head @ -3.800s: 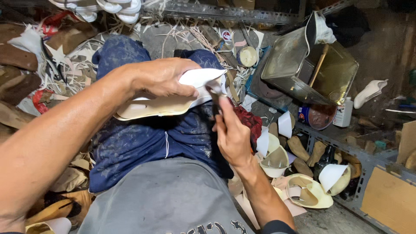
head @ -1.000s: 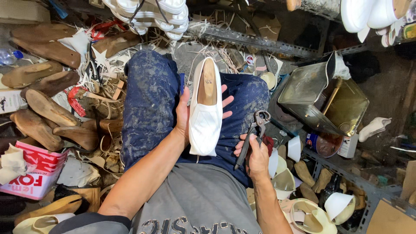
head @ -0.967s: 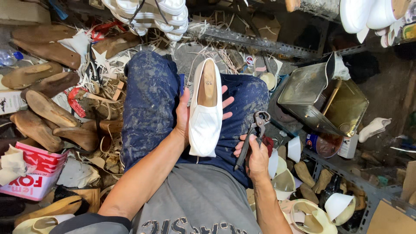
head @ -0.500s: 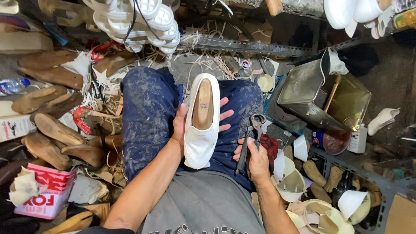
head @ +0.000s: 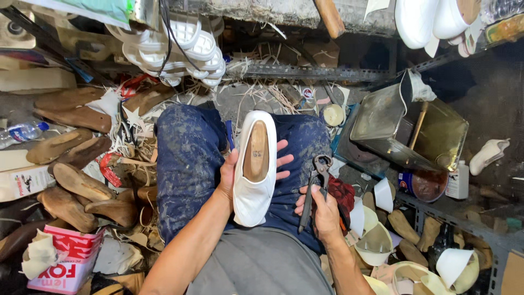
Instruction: The person constructs a white shoe by using pincers to pull leather over a wooden last, applying adhesive with a brush, and hammering the leather onto the sole.
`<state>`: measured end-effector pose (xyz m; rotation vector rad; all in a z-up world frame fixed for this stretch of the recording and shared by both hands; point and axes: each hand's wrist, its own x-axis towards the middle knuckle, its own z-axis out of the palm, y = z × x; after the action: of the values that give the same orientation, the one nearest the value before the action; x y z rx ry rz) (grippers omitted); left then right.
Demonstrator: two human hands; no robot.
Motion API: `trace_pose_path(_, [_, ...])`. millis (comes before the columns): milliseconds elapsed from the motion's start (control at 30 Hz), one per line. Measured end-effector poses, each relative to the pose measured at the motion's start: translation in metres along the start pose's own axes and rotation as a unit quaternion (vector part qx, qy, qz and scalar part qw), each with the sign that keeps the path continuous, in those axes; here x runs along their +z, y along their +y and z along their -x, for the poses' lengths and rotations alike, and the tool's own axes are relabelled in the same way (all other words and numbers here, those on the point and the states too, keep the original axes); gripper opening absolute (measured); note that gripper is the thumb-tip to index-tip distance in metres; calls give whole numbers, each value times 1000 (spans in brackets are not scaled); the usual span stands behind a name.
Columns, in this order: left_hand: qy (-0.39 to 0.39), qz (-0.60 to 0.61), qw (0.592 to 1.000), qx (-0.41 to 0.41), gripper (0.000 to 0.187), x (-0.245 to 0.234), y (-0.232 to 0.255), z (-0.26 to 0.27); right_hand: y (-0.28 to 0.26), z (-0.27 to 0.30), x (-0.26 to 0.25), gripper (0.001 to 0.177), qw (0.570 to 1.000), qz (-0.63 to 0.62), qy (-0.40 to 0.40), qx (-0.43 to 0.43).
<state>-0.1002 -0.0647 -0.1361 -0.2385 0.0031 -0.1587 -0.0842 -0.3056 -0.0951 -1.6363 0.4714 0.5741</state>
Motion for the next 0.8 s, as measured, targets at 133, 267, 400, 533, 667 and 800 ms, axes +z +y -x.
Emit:
trace_pose_path(133, [24,-62,998,-2,105,29,5,0,-26,8,8,48,996,72,-16,54])
trace_pose_path(267, [29,-66,997,-6,107,30,5,0,-22,7,6,48,996,63,-15,56])
trace_pose_path(400, [24,-57,998,-3,106,21,7,-2,-21,7,5,47,997,59,-20,51])
trace_pose_path(533, [28,-39,999,15,99,20,7,-3,-18,4,3,48,997,59,-21,47])
trace_pose_path(667, [30,-29,999,23,99,20,7,-3,-13,3,0,48,997,52,-21,52])
trace_pose_path(800, [24,-45,998,28,90,17,5,0,-14,1,0,49,997,52,-21,53])
